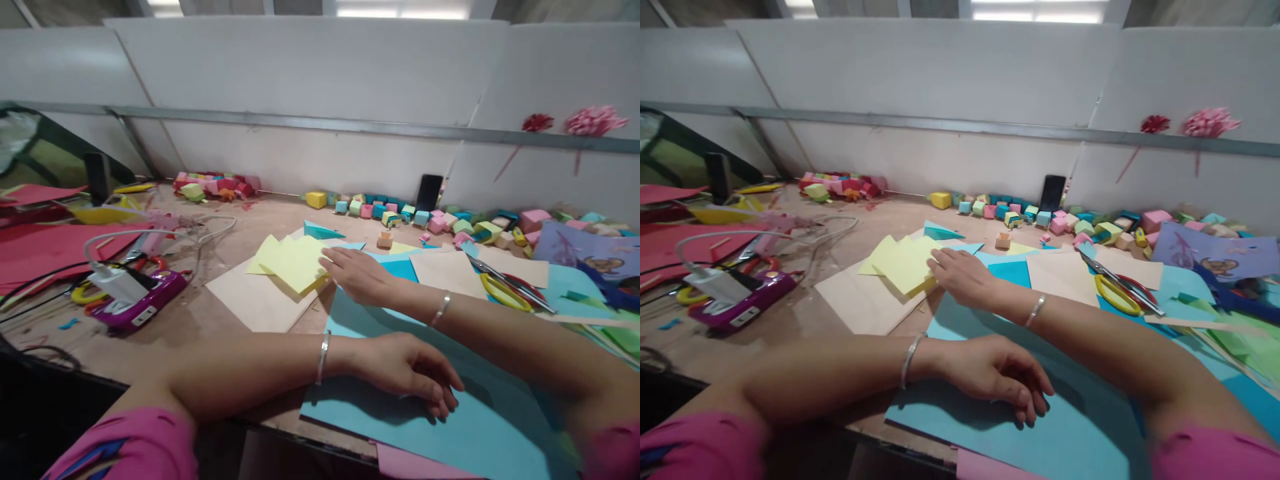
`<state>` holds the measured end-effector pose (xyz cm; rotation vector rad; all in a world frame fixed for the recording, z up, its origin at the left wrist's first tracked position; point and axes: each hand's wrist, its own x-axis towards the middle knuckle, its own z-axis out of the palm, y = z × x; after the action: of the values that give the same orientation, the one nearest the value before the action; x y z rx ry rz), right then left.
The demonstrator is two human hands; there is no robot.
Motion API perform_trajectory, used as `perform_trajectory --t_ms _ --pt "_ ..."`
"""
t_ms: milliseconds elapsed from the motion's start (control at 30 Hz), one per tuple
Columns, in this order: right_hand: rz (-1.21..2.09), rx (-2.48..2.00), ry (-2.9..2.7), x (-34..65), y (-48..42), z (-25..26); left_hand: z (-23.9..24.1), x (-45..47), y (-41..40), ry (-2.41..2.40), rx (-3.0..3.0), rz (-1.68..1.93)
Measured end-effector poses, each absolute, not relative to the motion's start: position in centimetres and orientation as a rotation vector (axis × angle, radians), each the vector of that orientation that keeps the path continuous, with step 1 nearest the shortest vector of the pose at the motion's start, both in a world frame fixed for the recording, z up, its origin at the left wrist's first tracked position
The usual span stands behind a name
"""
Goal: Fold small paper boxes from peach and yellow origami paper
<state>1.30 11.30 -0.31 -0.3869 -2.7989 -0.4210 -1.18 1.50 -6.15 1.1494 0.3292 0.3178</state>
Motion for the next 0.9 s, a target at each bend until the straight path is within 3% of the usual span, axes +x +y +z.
perform_trajectory --t_ms 367,600,900 --pt "-0.46 -0.286 -2.864 -2.7 13.5 -0.8 -6.5 -0.9 1.9 0.278 1.154 0.322" --pt "-0.229 -0.547 -2.861 -6.9 12.5 -1.3 -6.8 -0.8 1.8 0.291 1.15 0.316" --pt "0.221 -0.813 -2.671 -3.8 13.7 0.2 -7.2 -0.6 2.0 0.296 1.144 0.312"
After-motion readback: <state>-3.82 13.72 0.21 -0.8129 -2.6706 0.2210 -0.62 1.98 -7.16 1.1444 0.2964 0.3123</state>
